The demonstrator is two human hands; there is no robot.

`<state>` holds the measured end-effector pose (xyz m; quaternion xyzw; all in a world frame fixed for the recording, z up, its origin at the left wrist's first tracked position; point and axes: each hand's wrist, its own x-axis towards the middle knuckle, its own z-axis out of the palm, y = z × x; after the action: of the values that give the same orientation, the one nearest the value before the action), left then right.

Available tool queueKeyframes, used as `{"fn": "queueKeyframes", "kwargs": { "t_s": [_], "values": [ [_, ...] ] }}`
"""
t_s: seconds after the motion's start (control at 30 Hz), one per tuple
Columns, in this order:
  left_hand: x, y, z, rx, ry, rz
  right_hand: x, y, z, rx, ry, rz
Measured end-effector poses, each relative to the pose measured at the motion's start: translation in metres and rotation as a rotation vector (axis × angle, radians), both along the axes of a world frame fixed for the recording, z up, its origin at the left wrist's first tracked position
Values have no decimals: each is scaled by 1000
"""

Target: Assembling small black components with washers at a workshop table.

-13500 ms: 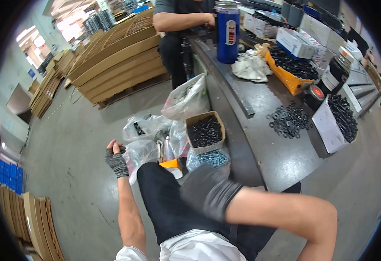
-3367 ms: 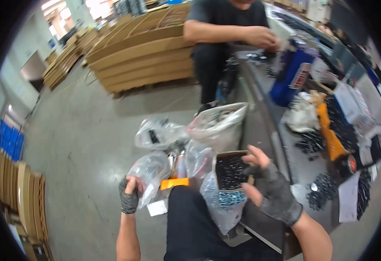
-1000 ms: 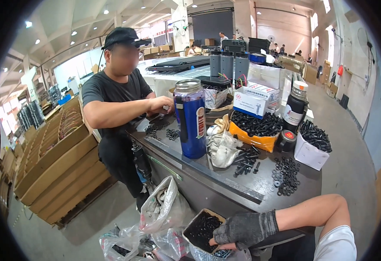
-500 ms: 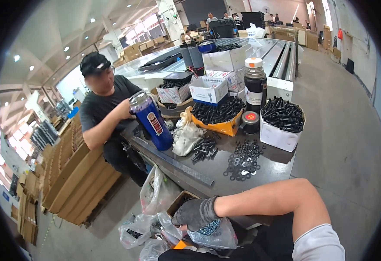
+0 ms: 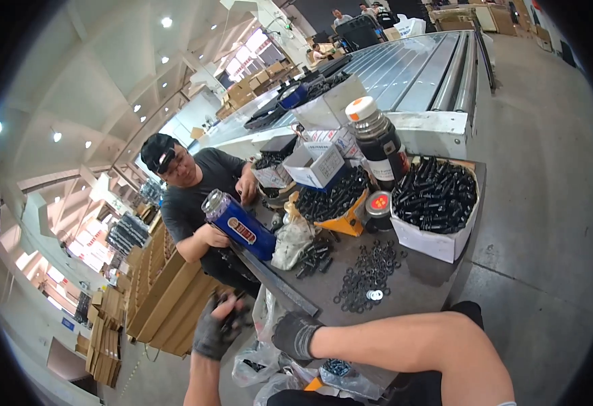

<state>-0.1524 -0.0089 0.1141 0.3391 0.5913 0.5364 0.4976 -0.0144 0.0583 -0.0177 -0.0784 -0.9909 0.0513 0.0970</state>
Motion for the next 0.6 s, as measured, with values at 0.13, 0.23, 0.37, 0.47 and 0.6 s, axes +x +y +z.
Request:
{"fn": "queueKeyframes", "kwargs": {
  "t_s": [0.13,0.23,0.37,0.47,0.6],
  "values": [
    [49,107,-8,-33,170,-135,-4,10,-20,-32,175,20],
    [46,145,-20,-54,281,-276,4,3,6,-87,65,87],
    [47,187,-48,3,581,-290,-4,9,-5,-97,52,86],
    [45,198,-62,132,767,-348,-5,11,-2,-149,24,56],
    [50,205,-64,158,931,-385,-7,13,-9,-135,42,75]
  ]
}}
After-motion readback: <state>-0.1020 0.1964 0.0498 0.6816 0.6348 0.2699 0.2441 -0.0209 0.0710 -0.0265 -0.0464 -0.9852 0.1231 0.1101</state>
